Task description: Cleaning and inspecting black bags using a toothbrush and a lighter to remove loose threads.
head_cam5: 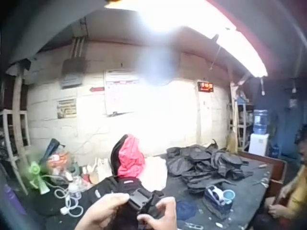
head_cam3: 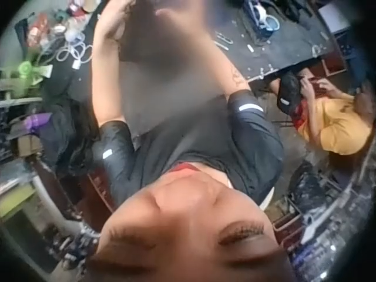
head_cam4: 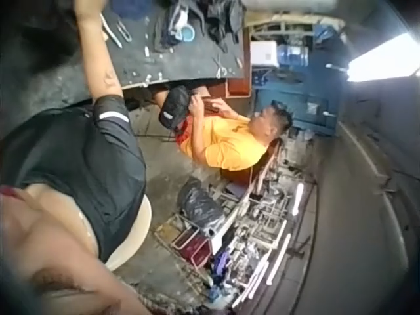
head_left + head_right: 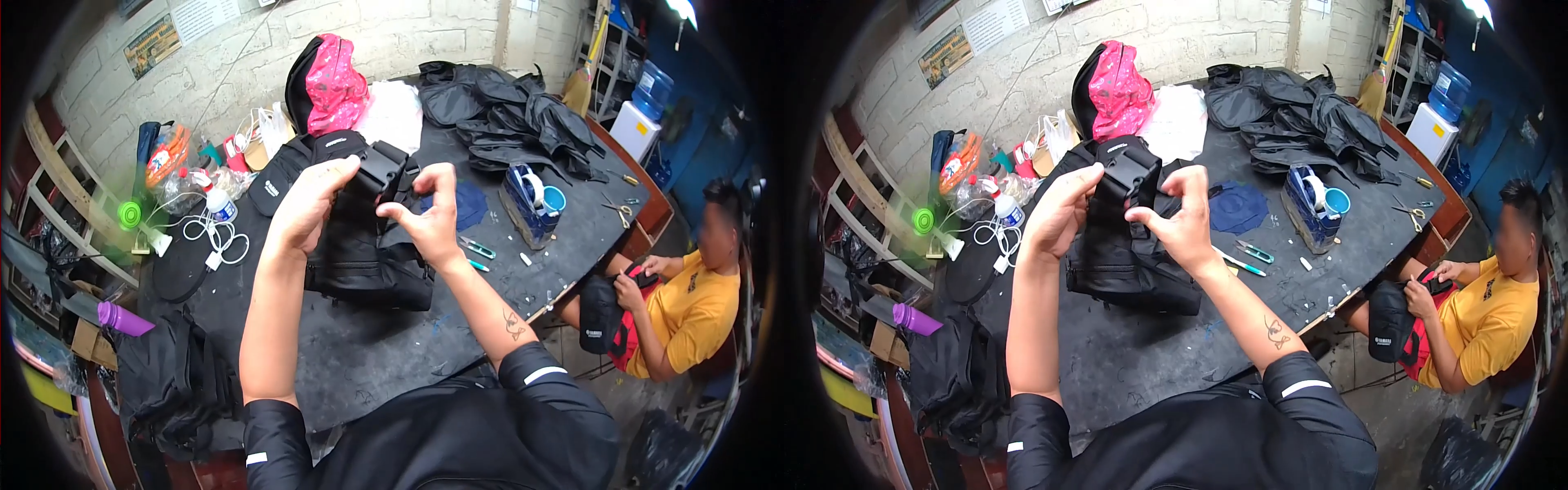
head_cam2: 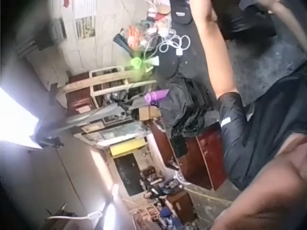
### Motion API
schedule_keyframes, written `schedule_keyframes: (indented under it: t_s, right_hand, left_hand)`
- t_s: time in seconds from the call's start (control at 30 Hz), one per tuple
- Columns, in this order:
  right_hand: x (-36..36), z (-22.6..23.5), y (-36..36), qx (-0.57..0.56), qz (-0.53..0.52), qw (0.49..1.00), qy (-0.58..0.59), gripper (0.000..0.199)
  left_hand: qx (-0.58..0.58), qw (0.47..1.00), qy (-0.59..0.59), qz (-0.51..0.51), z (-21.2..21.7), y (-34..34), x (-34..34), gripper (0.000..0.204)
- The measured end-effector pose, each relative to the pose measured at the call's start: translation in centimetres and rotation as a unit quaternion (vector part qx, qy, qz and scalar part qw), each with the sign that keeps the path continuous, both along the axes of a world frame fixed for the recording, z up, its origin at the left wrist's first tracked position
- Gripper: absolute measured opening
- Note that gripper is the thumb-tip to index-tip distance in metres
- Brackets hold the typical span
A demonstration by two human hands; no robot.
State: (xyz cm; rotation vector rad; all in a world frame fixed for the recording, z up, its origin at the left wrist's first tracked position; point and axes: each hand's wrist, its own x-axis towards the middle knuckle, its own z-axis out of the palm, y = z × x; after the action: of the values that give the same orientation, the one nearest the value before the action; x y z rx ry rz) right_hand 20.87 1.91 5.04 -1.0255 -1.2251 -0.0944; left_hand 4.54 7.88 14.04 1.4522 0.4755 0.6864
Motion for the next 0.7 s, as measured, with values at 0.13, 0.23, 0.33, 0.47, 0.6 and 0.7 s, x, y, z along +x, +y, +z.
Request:
schedule_keyframes:
  t_s: [0.13, 0.23, 0.33, 0.47, 0.6, 0.7]
  right_hand:
    - [0.3, -0.8, 0.1, -0.029, 0.105, 0.994, 0.018, 0.084]
    - [0.9, -2.0, 0.4, -0.131, 0.082, 0.988, -0.032, 0.051]
    - [5.2, -2.5, 0.3, -0.095, -0.012, 0.995, 0.0, 0.041]
    - [12.5, -5.6, 1.5, -0.076, -0.003, 0.966, 0.245, 0.031]
    - [15.9, -10.2, 3.7, -0.303, -0.077, 0.949, 0.036, 0.053]
    - [8.1, -4.5, 1.4, -0.487, -0.102, 0.834, -0.239, 0.103]
  left_hand:
    - [-0.048, 0.997, -0.051, -0.037, 0.9, -2.7, 0.4, 0.029]
    - [0.028, 0.997, -0.062, -0.049, 0.2, -1.6, -1.0, 0.028]
    - [-0.058, 0.972, -0.178, 0.14, 0.1, -3.1, -3.5, 0.024]
    - [-0.032, 0.986, 0.019, 0.164, -9.1, 1.9, -10.7, 0.021]
    - [0.003, 0.985, 0.125, 0.122, -18.6, 2.9, -10.0, 0.018]
    - [0.0, 0.979, 0.083, 0.184, -17.9, 1.6, -8.8, 0.029]
